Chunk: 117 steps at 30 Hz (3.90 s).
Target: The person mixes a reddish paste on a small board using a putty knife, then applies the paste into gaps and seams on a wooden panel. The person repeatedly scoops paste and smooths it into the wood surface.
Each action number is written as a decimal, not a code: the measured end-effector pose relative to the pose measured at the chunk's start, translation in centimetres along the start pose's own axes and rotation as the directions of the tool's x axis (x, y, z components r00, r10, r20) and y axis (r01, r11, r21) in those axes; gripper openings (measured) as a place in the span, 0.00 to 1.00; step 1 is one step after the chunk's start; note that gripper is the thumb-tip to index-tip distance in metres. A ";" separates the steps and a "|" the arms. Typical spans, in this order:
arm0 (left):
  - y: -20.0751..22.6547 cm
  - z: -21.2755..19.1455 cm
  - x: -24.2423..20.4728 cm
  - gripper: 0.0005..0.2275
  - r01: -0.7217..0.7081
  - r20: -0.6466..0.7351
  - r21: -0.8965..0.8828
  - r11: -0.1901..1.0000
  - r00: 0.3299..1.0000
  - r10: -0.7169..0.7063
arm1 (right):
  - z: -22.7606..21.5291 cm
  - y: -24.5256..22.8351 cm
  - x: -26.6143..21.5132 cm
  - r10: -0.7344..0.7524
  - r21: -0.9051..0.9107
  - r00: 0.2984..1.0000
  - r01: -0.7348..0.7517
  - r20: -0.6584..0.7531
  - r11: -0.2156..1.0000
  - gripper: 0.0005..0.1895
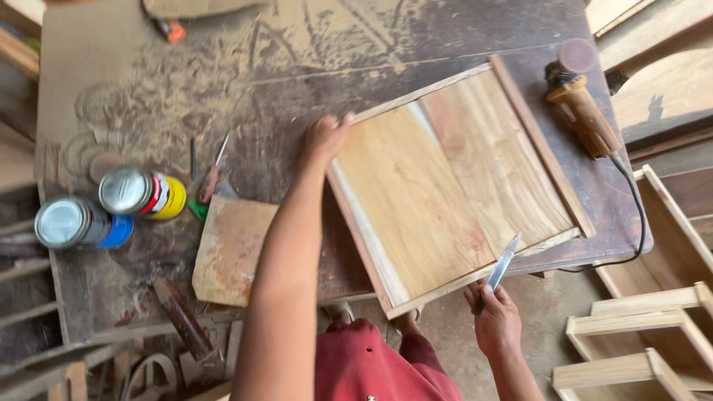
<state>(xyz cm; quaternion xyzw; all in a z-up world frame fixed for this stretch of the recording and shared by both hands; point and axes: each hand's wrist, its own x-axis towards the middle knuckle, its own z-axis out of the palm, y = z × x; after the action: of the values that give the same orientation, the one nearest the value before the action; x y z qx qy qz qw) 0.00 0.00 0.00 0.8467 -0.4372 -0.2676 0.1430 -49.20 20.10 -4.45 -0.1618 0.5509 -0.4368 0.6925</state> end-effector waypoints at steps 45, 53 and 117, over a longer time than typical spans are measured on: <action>1.1 11.8 -23.6 0.19 -0.811 0.107 0.213 0.545 0.574 0.812 | -1.0 -5.9 -10.9 -0.478 -0.955 0.870 0.234 0.122 0.183 0.22; 1.4 11.4 -23.6 0.20 -0.818 0.095 0.176 0.548 0.568 0.818 | 4.4 -1.3 -13.0 -0.260 -0.975 0.965 0.030 -0.028 0.219 0.27; 2.3 10.7 -24.2 0.18 -0.817 0.073 0.180 0.547 0.566 0.821 | -6.0 -7.9 -9.3 -0.441 -0.944 0.875 0.293 0.201 0.151 0.15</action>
<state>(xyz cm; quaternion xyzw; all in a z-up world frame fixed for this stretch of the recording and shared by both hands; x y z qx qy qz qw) -19.13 18.35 0.29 0.5575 -0.8035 -0.1181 0.1724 -58.09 24.47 4.84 -0.6479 0.6838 -0.1753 0.2862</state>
